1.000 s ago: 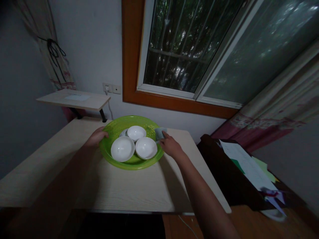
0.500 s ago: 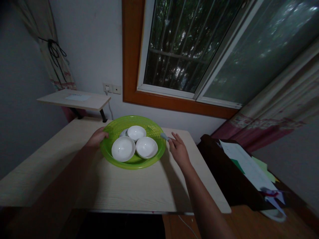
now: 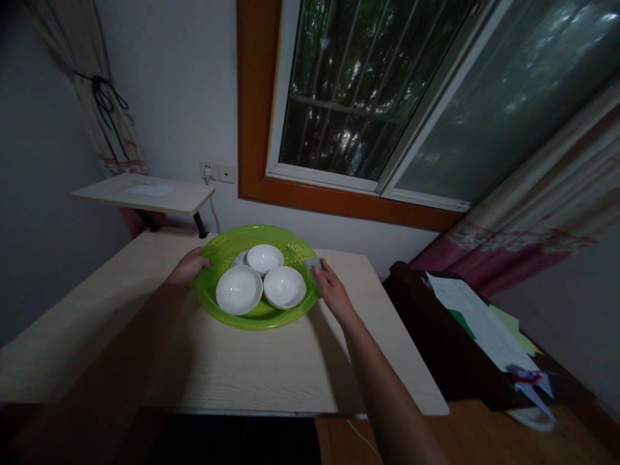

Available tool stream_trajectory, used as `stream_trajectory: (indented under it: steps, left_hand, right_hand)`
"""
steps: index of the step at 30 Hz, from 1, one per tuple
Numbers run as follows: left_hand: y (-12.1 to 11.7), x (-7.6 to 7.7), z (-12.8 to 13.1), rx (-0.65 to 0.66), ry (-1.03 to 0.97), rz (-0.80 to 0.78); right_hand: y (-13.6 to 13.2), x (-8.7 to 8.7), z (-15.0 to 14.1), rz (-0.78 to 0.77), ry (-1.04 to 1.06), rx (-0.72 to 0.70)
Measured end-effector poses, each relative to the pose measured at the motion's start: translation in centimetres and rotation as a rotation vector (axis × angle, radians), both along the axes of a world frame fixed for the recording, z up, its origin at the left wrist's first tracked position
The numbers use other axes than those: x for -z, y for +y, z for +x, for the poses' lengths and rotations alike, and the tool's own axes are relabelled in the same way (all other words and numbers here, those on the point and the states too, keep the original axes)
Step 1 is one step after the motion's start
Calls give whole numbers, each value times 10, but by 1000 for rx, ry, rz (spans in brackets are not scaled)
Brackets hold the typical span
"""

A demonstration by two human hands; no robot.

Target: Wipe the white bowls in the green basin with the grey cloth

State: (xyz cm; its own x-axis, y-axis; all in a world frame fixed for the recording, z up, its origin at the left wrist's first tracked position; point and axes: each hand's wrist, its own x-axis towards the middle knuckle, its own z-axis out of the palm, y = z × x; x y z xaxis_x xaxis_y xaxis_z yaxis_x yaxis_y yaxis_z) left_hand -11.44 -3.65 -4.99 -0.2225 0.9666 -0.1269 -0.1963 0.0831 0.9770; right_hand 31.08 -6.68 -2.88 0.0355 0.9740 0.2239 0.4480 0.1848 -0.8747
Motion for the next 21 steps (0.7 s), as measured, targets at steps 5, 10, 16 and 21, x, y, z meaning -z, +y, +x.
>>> stream_trajectory:
  steps: [5,10,16,21]
  left_hand:
    - [-1,-6,1,34,81,-29]
    - [-3,-8,0,66,113,-16]
    - [-1,-4,-1,35,161,-34]
    - [-2,-3,1,-3,132,-39]
  right_hand:
    - [7,8,-8,0,-248,-137]
    - [39,3,-1,-36,-404,-211]
    - [58,-14,-9,57,-588,-313]
    - [36,-20,-11,118,-542,-340]
